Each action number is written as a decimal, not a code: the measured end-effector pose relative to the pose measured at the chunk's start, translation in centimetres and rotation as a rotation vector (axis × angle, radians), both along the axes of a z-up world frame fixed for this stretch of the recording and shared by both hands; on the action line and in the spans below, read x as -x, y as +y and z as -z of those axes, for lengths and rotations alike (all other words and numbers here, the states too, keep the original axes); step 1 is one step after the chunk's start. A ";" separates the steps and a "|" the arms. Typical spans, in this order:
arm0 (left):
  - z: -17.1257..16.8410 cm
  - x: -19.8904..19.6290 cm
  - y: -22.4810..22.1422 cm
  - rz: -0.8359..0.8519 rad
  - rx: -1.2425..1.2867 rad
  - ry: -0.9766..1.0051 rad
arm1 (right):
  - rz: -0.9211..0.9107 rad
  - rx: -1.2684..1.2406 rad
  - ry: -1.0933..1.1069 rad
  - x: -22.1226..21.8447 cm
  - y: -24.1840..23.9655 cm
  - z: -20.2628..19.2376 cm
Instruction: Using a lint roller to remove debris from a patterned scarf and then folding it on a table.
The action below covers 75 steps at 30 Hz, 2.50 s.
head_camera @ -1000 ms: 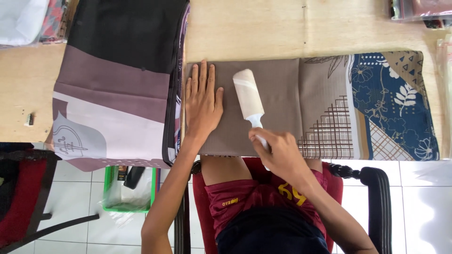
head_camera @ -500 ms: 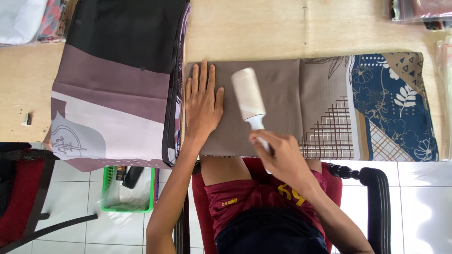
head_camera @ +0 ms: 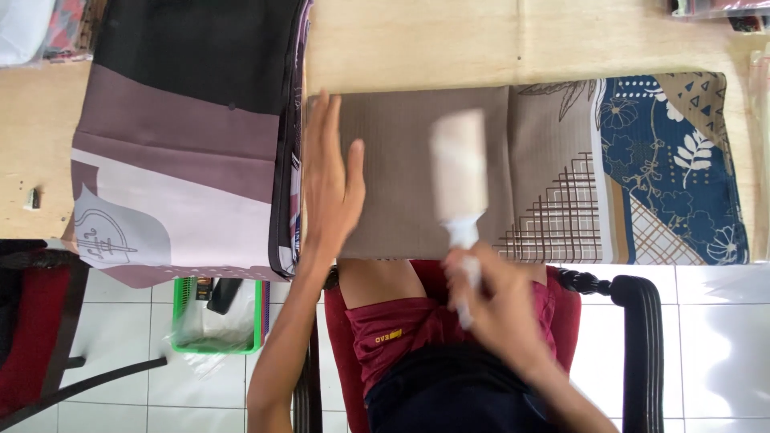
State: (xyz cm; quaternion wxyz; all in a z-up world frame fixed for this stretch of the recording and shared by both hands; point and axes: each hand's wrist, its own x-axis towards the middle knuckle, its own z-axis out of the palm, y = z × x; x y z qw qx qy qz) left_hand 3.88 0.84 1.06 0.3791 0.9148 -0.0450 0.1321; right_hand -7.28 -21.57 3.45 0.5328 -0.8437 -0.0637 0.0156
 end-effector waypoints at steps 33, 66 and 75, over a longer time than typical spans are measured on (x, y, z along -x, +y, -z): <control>0.5 4.4 -0.7 0.056 0.114 0.037 | 0.376 -0.017 0.242 6.4 -10.8 5.7; 2.5 3.4 1.6 0.014 -0.165 -0.075 | -0.097 -0.255 0.129 3.1 2.8 6.4; 0.7 3.5 1.2 0.047 -0.243 -0.095 | 0.207 -0.044 0.274 5.2 -8.1 6.4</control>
